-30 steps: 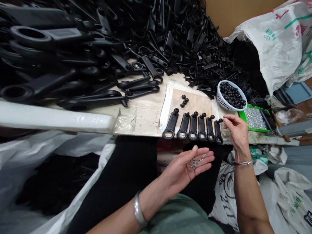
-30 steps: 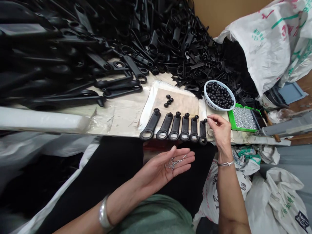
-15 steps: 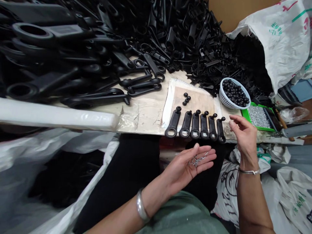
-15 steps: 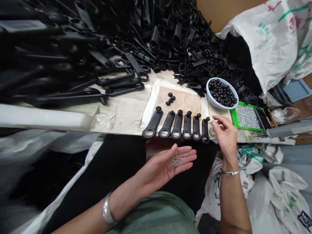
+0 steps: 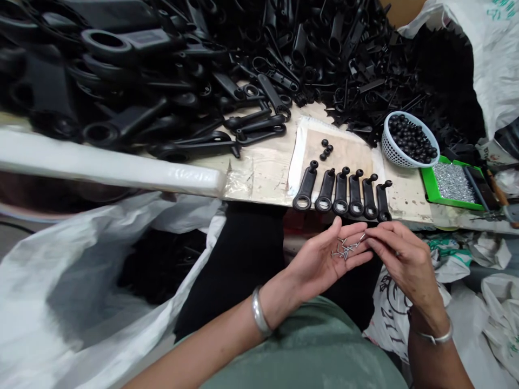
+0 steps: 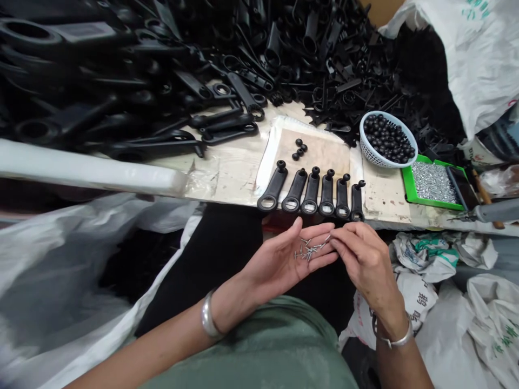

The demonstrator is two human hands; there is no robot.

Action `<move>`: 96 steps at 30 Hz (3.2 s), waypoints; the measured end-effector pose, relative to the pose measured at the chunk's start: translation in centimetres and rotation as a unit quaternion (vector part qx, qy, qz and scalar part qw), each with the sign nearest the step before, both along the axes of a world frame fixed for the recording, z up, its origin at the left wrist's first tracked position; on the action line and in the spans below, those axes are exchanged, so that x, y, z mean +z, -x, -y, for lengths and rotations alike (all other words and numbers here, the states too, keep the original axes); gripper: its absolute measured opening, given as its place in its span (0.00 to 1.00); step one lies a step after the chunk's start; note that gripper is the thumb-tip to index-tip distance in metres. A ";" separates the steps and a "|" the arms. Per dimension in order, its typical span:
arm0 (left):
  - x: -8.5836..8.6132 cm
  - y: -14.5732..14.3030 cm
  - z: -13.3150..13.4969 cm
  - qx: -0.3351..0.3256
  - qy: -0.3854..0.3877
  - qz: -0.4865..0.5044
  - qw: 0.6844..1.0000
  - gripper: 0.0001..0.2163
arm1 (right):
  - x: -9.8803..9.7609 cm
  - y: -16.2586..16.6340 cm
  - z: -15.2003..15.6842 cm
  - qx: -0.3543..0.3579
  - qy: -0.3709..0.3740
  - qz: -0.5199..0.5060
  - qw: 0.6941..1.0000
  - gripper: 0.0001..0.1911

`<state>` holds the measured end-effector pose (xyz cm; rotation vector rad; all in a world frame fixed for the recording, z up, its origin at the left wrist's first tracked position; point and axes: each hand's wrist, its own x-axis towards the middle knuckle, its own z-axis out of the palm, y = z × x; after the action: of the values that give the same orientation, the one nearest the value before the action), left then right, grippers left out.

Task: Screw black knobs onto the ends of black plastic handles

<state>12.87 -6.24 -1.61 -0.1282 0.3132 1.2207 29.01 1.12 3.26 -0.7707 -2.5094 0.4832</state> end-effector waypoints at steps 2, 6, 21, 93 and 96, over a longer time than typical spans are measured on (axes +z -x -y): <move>0.1 0.1 0.0 0.003 -0.007 -0.002 1.000 0.22 | 0.0 0.1 0.0 -0.006 -0.026 0.015 1.000 0.09; 0.1 0.2 0.1 -0.002 -0.036 -0.002 0.999 0.23 | 0.1 0.2 0.1 0.021 -0.044 0.055 0.997 0.11; -0.3 0.6 0.3 -0.011 -0.052 0.013 0.998 0.22 | 1.6 0.8 -1.2 0.035 0.004 0.024 0.999 0.09; -0.3 0.6 0.1 0.034 -0.036 0.043 0.998 0.27 | -0.3 1.3 0.9 0.007 -0.057 0.072 0.996 0.09; -0.5 0.4 0.2 0.043 -0.034 0.051 0.997 0.28 | -0.7 1.6 1.5 -0.013 -0.072 0.056 0.996 0.08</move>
<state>12.43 -6.42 -2.13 -0.1463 0.1779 1.3029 27.43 -0.42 2.55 -0.7942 -2.5994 0.2541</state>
